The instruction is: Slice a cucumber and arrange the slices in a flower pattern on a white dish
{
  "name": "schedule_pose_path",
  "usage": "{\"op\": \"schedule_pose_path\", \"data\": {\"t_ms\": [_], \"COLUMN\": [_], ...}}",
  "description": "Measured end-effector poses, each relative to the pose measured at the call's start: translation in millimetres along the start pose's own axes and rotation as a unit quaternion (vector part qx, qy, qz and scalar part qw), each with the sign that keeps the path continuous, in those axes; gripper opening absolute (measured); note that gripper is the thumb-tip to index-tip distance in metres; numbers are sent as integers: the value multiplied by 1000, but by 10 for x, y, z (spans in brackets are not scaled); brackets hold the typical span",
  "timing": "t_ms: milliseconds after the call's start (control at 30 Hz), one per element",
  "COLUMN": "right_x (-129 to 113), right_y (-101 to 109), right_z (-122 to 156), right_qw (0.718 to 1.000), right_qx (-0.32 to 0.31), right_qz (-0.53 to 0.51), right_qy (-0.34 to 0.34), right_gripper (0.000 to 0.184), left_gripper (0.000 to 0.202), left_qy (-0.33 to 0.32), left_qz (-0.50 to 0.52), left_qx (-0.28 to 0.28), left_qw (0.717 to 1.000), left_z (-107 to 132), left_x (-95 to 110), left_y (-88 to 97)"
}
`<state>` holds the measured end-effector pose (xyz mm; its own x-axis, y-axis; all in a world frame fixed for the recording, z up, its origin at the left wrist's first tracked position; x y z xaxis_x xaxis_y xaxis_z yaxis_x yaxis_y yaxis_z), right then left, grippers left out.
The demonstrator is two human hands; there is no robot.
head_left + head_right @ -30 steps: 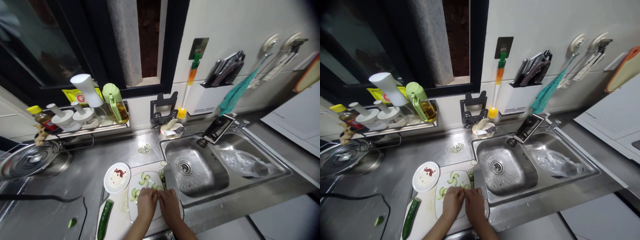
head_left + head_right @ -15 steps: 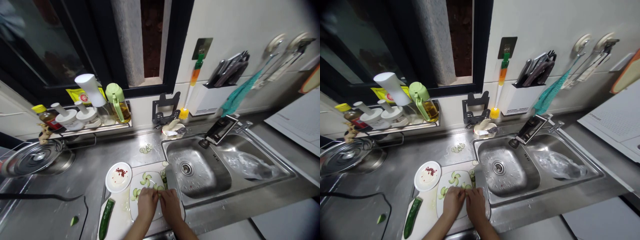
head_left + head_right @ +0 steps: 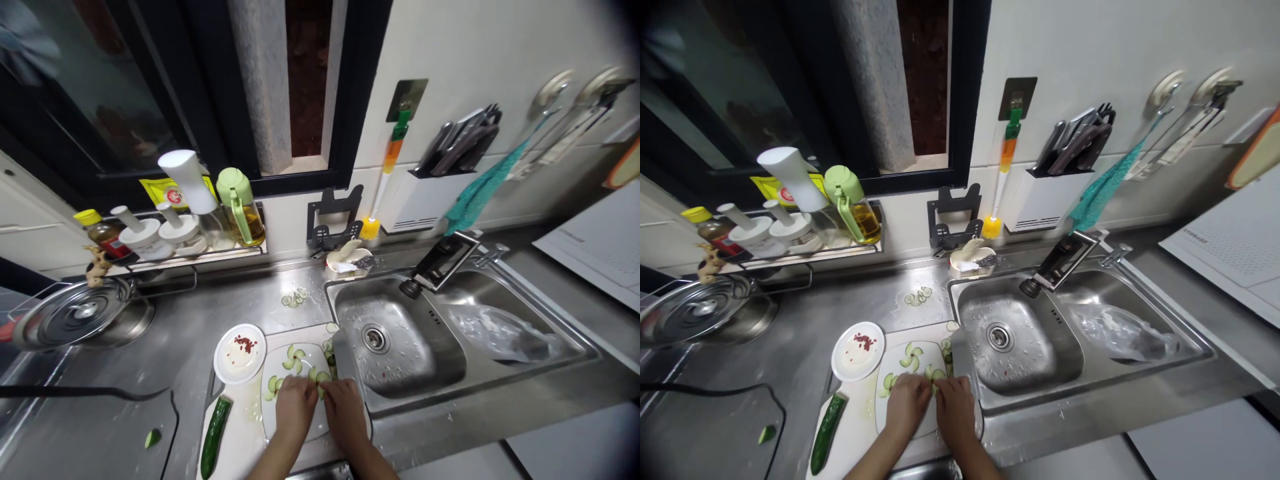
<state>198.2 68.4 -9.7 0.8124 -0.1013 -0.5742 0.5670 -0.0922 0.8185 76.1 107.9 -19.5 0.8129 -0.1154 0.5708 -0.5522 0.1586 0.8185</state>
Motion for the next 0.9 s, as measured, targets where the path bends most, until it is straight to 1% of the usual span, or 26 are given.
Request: {"op": "schedule_pose_path", "data": {"t_ms": [100, 167, 267, 367, 500, 567, 633, 733, 900], "right_x": [-4, 1, 11, 11, -40, -84, -117, -151, -176], "right_y": [10, 20, 49, 76, 88, 84, 69, 32, 6], "right_z": [-4, -9, -18, -30, -55, -67, -78, -85, -76], "right_qw": [1000, 1000, 1000, 1000, 999, 998, 998, 998, 997], "right_qx": [-2, -5, -4, 0, 10, 18, 23, 22, 17], "right_qz": [14, 22, 20, 15, 2, -3, -1, 4, 0], "right_qy": [7, 12, 17, 22, 42, 55, 62, 66, 70], "right_gripper": [27, 26, 27, 27, 25, 24, 23, 23, 23], "left_gripper": [20, 21, 24, 27, 26, 24, 24, 25, 26], "left_qy": [-5, -8, -5, 29, 124, 169, 200, 227, 216], "left_qz": [11, 21, 28, 12, -29, -35, -40, -61, -94], "left_qx": [14, 34, 72, 100, 114, 116, 106, 97, 94], "left_qw": [1000, 999, 997, 995, 985, 978, 973, 967, 967], "left_z": [4, -2, -36, -100, -189, -227, -271, -352, -517], "left_x": [6, -28, -187, -506, -1039, -1249, -1388, -1490, -1523], "left_y": [74, 165, 363, 605, 910, 1022, 1081, 1126, 1128]}}
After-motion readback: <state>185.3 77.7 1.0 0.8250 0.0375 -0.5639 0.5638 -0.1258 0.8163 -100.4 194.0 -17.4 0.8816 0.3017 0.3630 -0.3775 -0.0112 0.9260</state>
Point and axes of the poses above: each hand's wrist, its own z-axis away from the middle knuckle, its own y-axis out of the back of the hand, x = y × z, the point moved 8 cm from there along -z, towards the middle knuckle, and after that the axes turned 4 degrees about x, right-handed, at the moved point
